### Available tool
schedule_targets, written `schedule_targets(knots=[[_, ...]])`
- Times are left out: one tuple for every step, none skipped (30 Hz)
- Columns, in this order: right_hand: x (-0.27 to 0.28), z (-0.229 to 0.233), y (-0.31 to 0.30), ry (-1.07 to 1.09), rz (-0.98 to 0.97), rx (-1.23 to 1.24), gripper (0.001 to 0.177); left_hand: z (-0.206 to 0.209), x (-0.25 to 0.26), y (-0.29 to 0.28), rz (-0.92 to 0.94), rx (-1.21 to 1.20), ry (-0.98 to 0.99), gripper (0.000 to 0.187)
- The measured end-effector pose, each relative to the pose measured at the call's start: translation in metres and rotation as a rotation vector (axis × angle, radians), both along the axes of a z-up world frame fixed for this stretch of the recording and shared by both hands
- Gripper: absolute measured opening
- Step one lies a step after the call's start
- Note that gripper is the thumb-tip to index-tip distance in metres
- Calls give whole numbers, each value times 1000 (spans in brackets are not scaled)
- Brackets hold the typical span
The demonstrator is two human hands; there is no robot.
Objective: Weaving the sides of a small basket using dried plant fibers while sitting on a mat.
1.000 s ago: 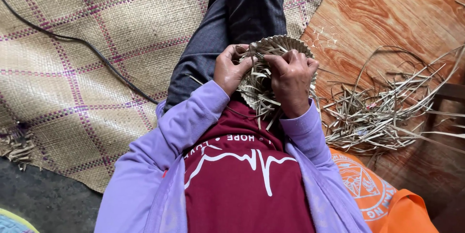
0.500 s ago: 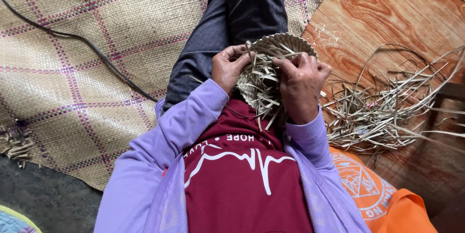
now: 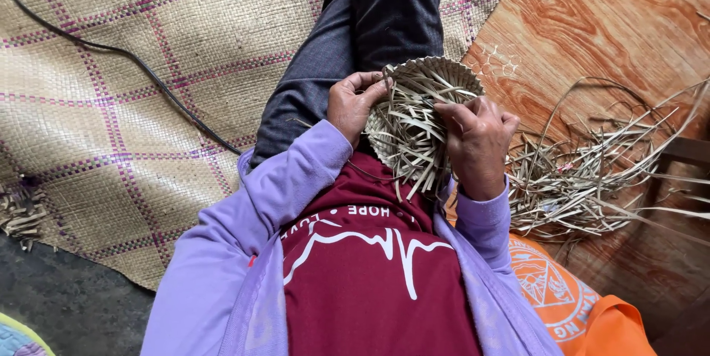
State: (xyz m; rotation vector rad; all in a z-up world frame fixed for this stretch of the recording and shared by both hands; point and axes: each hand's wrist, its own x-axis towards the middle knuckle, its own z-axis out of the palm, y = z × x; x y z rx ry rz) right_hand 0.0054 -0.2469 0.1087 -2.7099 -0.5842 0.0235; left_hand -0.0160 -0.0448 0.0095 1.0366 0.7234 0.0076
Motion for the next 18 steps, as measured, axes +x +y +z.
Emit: schedule_targets(knots=[[-1, 1, 0, -1, 4, 0, 17, -2, 0, -1, 4, 0, -1, 30], [-1, 3, -1, 16, -2, 16, 17, -4, 1, -2, 5, 3, -9, 28], [-2, 4, -1, 33, -7, 33, 17, -6, 1, -3, 7, 6, -17, 25], [-2, 1, -4, 33, -4, 33, 17, -6, 1, -2, 11, 7, -17, 25], [-2, -1, -6, 49, -9, 39, 18, -7, 1, -2, 6, 15, -20, 25], [-2, -4, -9, 66, -15, 44, 18, -7, 1, -2, 2, 24, -23, 25], [-3, -3, -9, 66, -14, 43, 18, -6, 1, -1, 3, 24, -24, 25], [-4, -2, -10, 85, -28, 51, 18, -5, 1, -1, 3, 26, -29, 24], [-4, -1, -10, 105, -42, 58, 18, -3, 1, -1, 1, 28, -35, 24], [-5, -1, -11, 104, -42, 58, 18, -3, 1, -1, 2, 27, -36, 24], [-5, -1, -11, 119, -48, 66, 18, -4, 1, -1, -1, 26, -36, 24], [-6, -1, -12, 134, -53, 74, 19, -4, 1, 0, -3, 24, -37, 24], [-6, 0, -12, 134, -53, 75, 19, -3, 1, -1, -2, 25, -36, 24], [-5, 1, -12, 147, -56, 82, 20, -2, 1, -1, -3, 21, -37, 24], [-5, 2, -13, 160, -59, 89, 20, -1, 1, -1, -3, 17, -37, 24], [-5, -1, -15, 160, -58, 90, 20, -1, 1, -1, -2, 17, -36, 24], [-5, -4, -17, 171, -65, 95, 20, -1, 1, -1, 0, 17, -39, 24], [-5, -6, -20, 181, -72, 100, 19, -1, 1, -1, 2, 16, -41, 24]])
